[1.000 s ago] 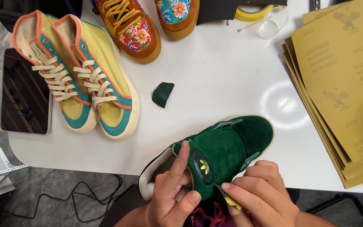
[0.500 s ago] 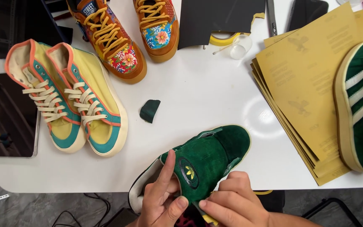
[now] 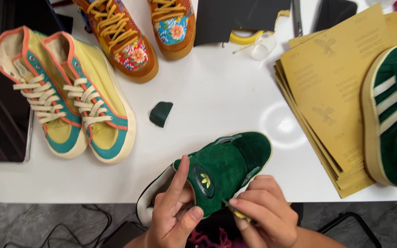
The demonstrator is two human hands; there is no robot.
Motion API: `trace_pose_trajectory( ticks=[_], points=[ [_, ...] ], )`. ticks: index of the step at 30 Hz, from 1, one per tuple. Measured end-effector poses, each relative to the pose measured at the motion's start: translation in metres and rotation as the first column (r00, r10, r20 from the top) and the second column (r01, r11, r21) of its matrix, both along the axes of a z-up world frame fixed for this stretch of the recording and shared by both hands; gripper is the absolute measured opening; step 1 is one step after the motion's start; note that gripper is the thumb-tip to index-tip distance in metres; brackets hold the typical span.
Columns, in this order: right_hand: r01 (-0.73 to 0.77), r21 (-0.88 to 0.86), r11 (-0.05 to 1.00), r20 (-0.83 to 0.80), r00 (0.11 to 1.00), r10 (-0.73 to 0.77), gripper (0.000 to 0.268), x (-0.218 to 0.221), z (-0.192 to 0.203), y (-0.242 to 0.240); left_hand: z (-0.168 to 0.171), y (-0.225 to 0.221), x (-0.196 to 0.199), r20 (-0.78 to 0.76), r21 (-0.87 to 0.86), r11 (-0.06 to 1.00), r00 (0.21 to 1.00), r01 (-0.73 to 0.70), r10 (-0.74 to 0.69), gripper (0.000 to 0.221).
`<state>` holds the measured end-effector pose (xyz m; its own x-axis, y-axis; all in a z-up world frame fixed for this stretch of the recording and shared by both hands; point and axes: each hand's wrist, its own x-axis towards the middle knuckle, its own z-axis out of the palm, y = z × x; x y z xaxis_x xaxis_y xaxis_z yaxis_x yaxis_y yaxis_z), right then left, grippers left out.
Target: Sand the interior and exterior of a green suede shoe using small pieces of sandpaper.
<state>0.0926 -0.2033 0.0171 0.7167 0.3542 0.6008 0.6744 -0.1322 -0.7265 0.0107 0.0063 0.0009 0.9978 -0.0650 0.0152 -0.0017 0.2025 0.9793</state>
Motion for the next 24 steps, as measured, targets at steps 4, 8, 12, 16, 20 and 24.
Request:
trace_pose_trajectory(
  ticks=[4, 8, 12, 16, 20, 24],
  points=[
    [0.075, -0.046, 0.996, -0.029, 0.997, -0.077, 0.029, 0.0, -0.006, 0.002, 0.005, 0.001, 0.002, 0.035, 0.014, 1.0, 0.999, -0.014, 0.013, 0.083],
    [0.064, 0.02, 0.998, -0.034, 0.997, -0.064, 0.03, -0.003, -0.003, 0.008, 0.006, 0.002, 0.0, 0.009, -0.001, 1.0, 1.0, -0.01, 0.01, 0.083],
    [0.002, 0.024, 1.0, -0.014, 1.0, -0.002, 0.028, 0.002, -0.004, 0.004, -0.012, 0.006, -0.01, 0.026, 0.119, 0.992, 0.999, -0.04, 0.038, 0.086],
    [-0.011, 0.047, 0.999, 0.068, 0.998, 0.008, 0.027, 0.008, -0.011, -0.002, -0.064, 0.031, -0.02, -0.136, 0.158, 0.987, 0.991, 0.013, 0.008, 0.098],
    [-0.092, 0.071, 0.993, 0.099, 0.991, 0.085, 0.029, 0.014, -0.01, -0.015, -0.087, 0.027, -0.008, 0.003, 0.076, 0.995, 0.998, -0.06, 0.06, 0.093],
    [0.067, 0.056, 0.996, -0.126, 0.99, -0.059, 0.031, 0.027, -0.021, -0.037, -0.116, 0.037, 0.03, -0.698, -0.34, 0.882, 0.716, -0.328, -0.003, 0.097]
  ],
)
